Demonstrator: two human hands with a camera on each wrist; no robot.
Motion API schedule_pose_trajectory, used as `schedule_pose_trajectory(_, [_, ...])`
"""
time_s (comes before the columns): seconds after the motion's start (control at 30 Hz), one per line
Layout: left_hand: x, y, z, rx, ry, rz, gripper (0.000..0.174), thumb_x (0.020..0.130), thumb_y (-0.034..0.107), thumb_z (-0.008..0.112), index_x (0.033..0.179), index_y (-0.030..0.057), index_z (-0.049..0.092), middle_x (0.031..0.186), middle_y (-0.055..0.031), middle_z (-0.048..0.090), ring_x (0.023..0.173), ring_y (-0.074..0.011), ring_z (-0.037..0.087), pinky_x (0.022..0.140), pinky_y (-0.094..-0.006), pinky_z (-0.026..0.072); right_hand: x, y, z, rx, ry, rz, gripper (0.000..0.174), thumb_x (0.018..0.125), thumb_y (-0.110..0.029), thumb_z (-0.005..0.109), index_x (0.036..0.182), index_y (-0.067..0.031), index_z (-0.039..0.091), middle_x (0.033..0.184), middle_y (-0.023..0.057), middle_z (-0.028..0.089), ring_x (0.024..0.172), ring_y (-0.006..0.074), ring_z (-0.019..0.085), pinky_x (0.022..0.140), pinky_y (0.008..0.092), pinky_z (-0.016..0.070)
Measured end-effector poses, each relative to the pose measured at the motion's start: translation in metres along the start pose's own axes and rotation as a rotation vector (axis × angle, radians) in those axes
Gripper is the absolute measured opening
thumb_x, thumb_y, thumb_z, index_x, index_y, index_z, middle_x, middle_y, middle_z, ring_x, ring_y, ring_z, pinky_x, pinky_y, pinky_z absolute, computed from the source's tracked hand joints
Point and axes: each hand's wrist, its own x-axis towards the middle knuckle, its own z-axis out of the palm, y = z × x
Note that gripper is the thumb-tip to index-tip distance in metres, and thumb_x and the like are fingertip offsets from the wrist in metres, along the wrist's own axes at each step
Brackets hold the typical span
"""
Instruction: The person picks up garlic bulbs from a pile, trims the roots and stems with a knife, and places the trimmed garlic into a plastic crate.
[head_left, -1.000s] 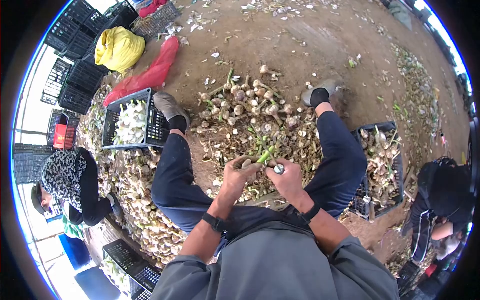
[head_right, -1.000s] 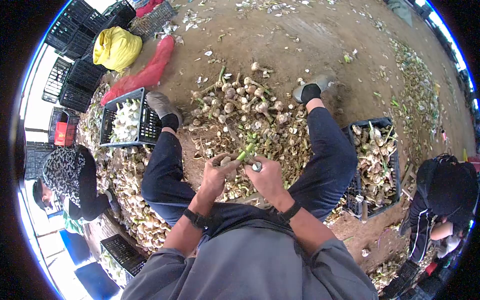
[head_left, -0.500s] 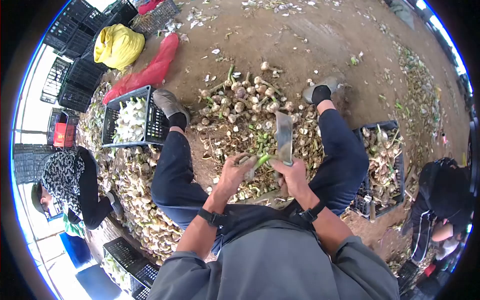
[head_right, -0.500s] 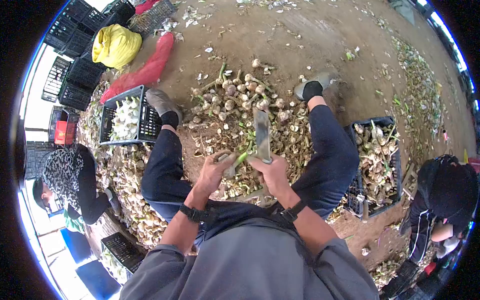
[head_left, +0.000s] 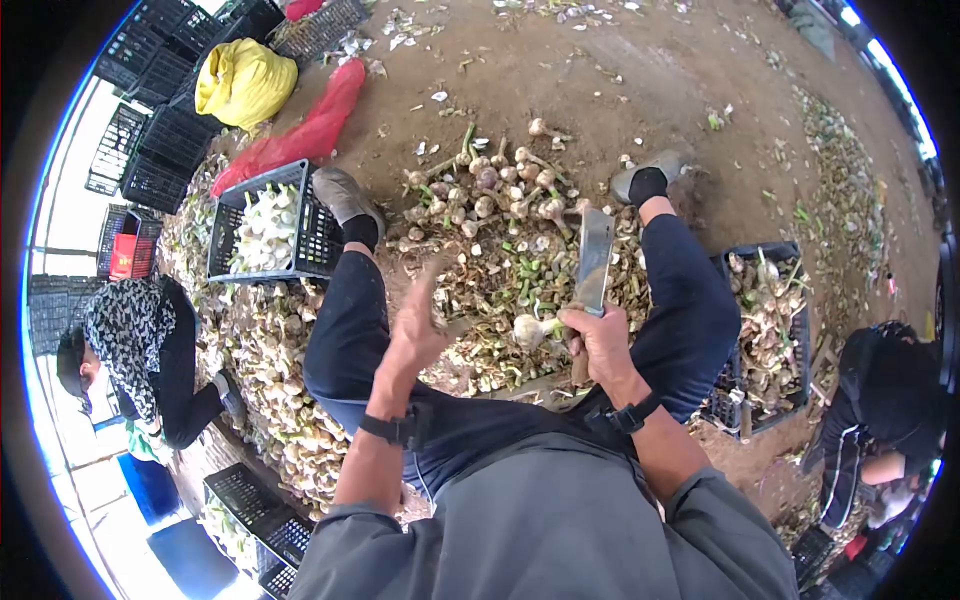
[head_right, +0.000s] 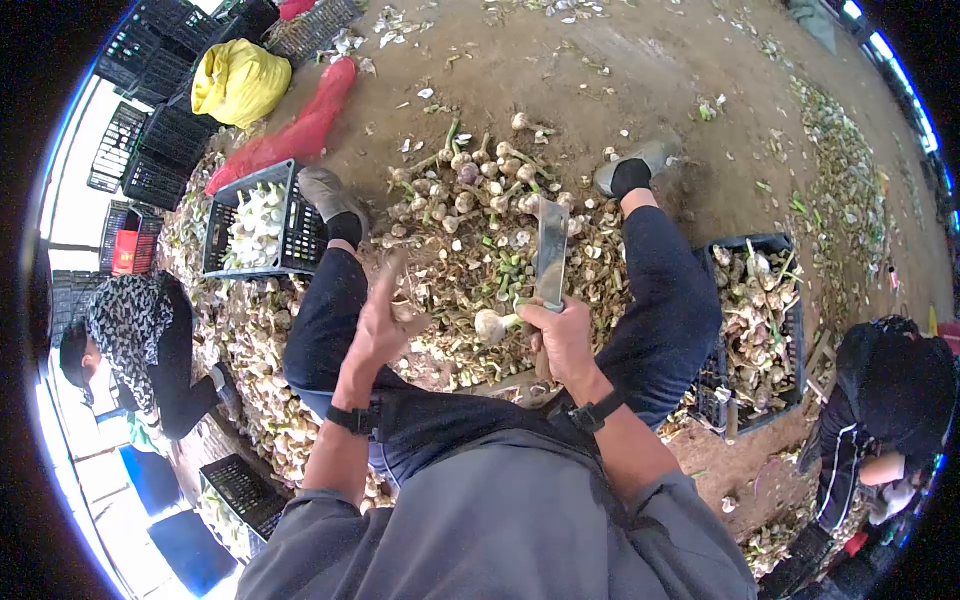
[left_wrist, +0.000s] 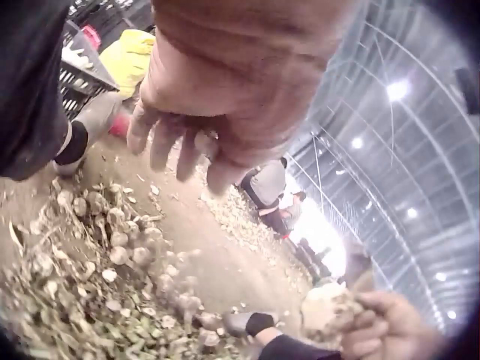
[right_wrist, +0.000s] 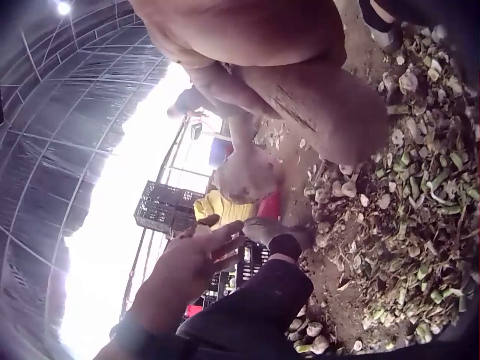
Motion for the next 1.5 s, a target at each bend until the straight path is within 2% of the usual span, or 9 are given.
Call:
schedule_pose_trajectory(0.07, [-0.001, 0.028, 0.01, -0.238, -0.378, -0.243, 0.082, 0.083, 0.021, 0.08, 0.153, 0.0107, 0.037, 0.154, -0.0204, 0.041, 0.138, -0.0316, 0.047, 0.114, -0.0479, 0.0385, -0.002, 0.0, 0.007, -0.027, -0.026, -0.011, 0.011, 0.081, -0.005, 0.074, 0.087, -0.0016, 0.065, 0.067, 0.0021, 0.06, 0.044, 0.0092, 0.051, 0.039, 0.0238, 0.0396])
schedule_pose_trajectory(0.13, [-0.007, 0.035, 0.039, -0.371, -0.515, -0.293, 0.071, 0.084, 0.029, 0.081, 0.143, 0.0075, 0.05, 0.131, -0.0174, 0.062, 0.117, -0.0295, 0.062, 0.096, -0.0437, 0.0524, -0.004, 0.005, 0.016, -0.001, -0.043, 0.044, 0.012, 0.081, -0.005, 0.074, 0.088, -0.001, 0.066, 0.067, 0.0028, 0.06, 0.044, 0.0093, 0.052, 0.039, 0.0236, 0.0397])
schedule_pose_trajectory(0.5, [-0.107, -0.047, -0.143, 0.449, 0.337, -0.649, 0.032, 0.081, 0.021, 0.079, 0.105, 0.0019, 0.068, 0.091, -0.0134, 0.07, 0.078, -0.0259, 0.068, 0.07, -0.0385, 0.0556, 0.037, 0.04, -0.026, -0.119, -0.039, 0.095, 0.012, 0.077, -0.004, 0.074, 0.086, 0.0004, 0.067, 0.066, 0.0026, 0.06, 0.048, 0.0116, 0.053, 0.046, 0.0275, 0.0405])
schedule_pose_trajectory(0.63, [-0.151, -0.051, -0.214, 1.16, 0.096, -0.745, 0.04, 0.082, 0.033, 0.076, 0.108, 0.004, 0.068, 0.113, -0.0168, 0.064, 0.098, -0.0349, 0.064, 0.082, -0.0473, 0.0518, 0.045, 0.044, -0.027, -0.063, -0.016, 0.149, 0.011, 0.078, -0.001, 0.072, 0.087, 0.0001, 0.065, 0.065, 0.0029, 0.058, 0.049, 0.0129, 0.053, 0.046, 0.0279, 0.041])
schedule_pose_trajectory(0.73, [-0.114, -0.051, -0.217, 0.74, 0.206, -0.684, 0.02, 0.09, 0.018, 0.069, 0.1, 0.0013, 0.068, 0.101, -0.019, 0.066, 0.093, -0.0391, 0.064, 0.078, -0.044, 0.0511, 0.05, 0.045, -0.023, -0.012, 0.04, 0.17, 0.012, 0.079, -0.004, 0.074, 0.084, -0.0013, 0.063, 0.068, 0.0029, 0.059, 0.048, 0.0126, 0.052, 0.045, 0.0284, 0.0414])
schedule_pose_trajectory(0.87, [-0.016, -0.062, -0.145, 0.089, 0.061, -0.611, 0.035, 0.086, 0.003, 0.067, 0.121, 0.0033, 0.062, 0.114, -0.015, 0.068, 0.101, -0.0251, 0.069, 0.082, -0.0322, 0.0552, 0.052, 0.042, -0.019, -0.022, 0.098, 0.177, 0.013, 0.079, -0.005, 0.075, 0.082, -0.0024, 0.062, 0.068, 0.0032, 0.06, 0.05, 0.0133, 0.053, 0.045, 0.0291, 0.0417])
schedule_pose_trajectory(1.07, [0.093, -0.083, 0.032, 0.299, -0.559, -0.206, 0.051, 0.094, 0.035, 0.067, 0.14, 0.0161, 0.055, 0.136, -0.0181, 0.059, 0.125, -0.0322, 0.057, 0.106, -0.038, 0.0469, 0.046, 0.052, -0.037, 0.112, 0.139, 0.292, 0.017, 0.08, -0.003, 0.072, 0.093, -0.0027, 0.061, 0.075, 0.0051, 0.06, 0.053, 0.0156, 0.054, 0.047, 0.031, 0.0428])
schedule_pose_trajectory(1.3, [0.15, -0.12, 0.227, 0.384, -0.647, 0.081, 0.064, 0.087, 0.035, 0.07, 0.144, 0.0192, 0.047, 0.086, -0.012, 0.063, 0.085, -0.0302, 0.067, 0.07, -0.0415, 0.055, 0.03, 0.027, -0.065, 0.053, 0.158, 0.449, 0.017, 0.084, -0.006, 0.073, 0.097, -0.002, 0.061, 0.077, 0.0035, 0.062, 0.058, 0.0128, 0.058, 0.05, 0.0285, 0.0467])
schedule_pose_trajectory(1.5, [0.202, -0.135, 0.31, 0.533, -0.747, -0.048, 0.074, 0.083, 0.038, 0.073, 0.147, 0.0212, 0.04, 0.096, -0.0162, 0.065, 0.09, -0.0329, 0.068, 0.07, -0.0433, 0.0553, 0.048, -0.004, -0.087, 0.109, 0.183, 0.521, 0.021, 0.085, -0.007, 0.073, 0.101, -0.0008, 0.06, 0.075, 0.0021, 0.061, 0.053, 0.0118, 0.055, 0.048, 0.0268, 0.0454])
